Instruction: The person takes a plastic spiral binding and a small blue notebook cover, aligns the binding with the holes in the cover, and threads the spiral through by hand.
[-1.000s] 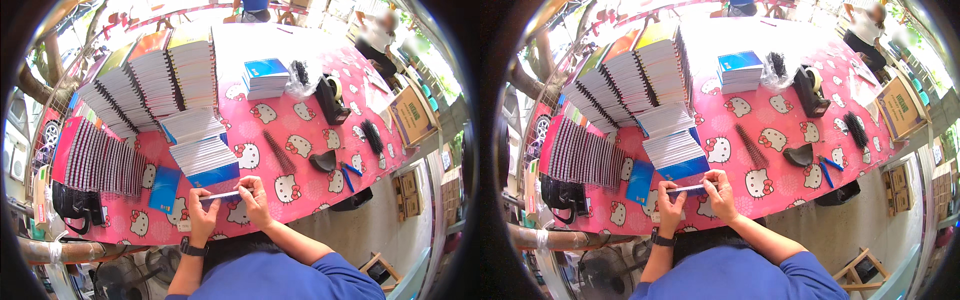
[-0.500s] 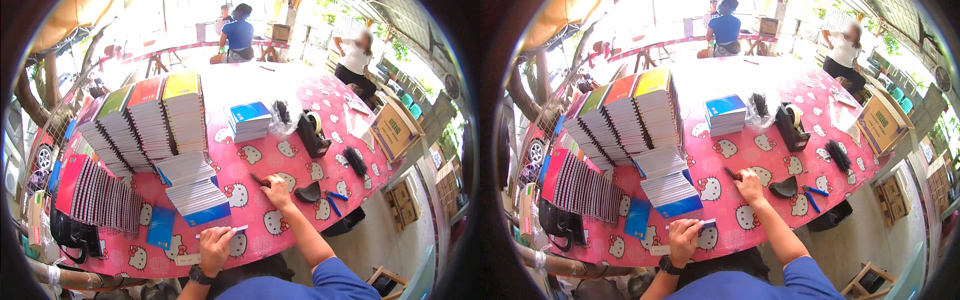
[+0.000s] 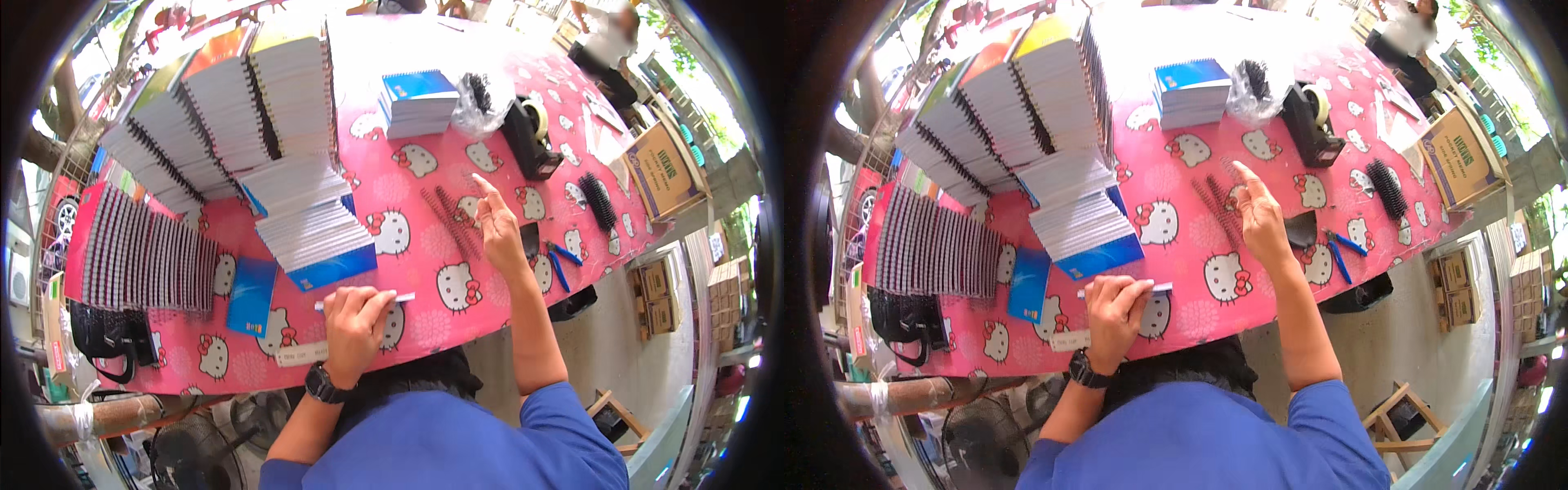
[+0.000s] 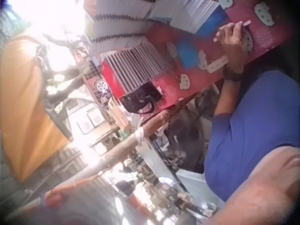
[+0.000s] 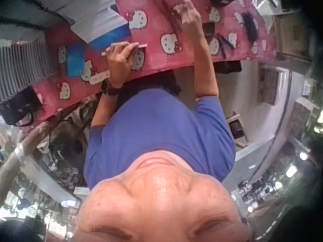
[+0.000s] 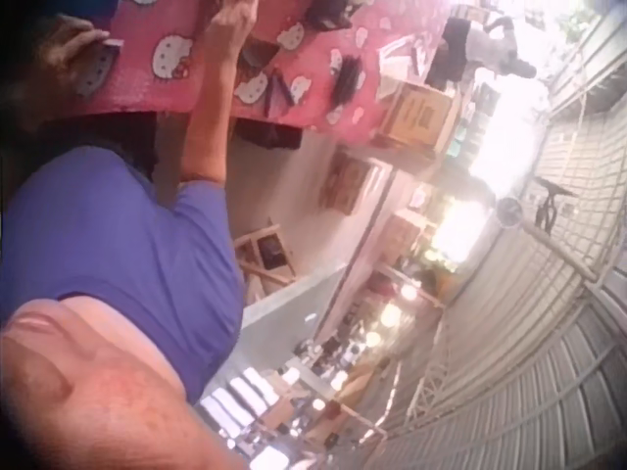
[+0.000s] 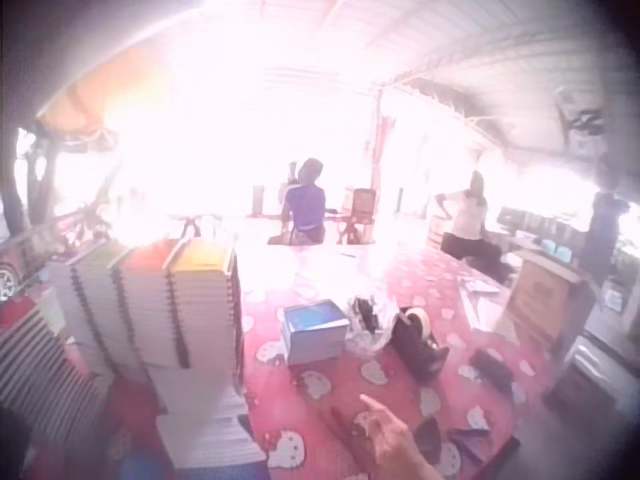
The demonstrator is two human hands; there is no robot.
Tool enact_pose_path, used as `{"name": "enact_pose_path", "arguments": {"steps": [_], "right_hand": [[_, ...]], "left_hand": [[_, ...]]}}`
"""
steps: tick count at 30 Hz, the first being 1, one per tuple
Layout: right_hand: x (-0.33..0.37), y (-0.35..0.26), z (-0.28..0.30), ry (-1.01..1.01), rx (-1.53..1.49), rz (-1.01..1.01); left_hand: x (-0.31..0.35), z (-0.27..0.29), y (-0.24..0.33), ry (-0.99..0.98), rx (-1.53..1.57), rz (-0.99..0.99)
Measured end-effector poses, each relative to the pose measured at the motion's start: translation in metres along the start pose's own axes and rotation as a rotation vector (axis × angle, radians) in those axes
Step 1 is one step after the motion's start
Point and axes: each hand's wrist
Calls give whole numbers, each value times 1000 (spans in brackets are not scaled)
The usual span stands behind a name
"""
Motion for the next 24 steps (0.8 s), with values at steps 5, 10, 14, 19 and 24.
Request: {"name": "enact_pose_path", "arguments": {"steps": [5,10,14,19,24], "right_hand": [[45,-29,1,-533,-205,198],[55,-24,0,-563,-181,193],[53,-23,2,-602,-184,167],[51,-25,1,-520,-52,339],[47,-22,1,-523,-44,516]], "left_hand": [[1,-1,-3,-4,19,9],[-1,-1,-1,-7,10,9],[-2,-3,-1,-4,-11,19],[-3,0,1,1,-15,32],[-2,1,2,-3,-21,34]]}}
Point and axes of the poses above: each hand's wrist, its own x-axis away from the middle knuckle, its own z-axis out of the back of the hand, y = z × x, and after that the axes turned 9 degrees about x, right-handed
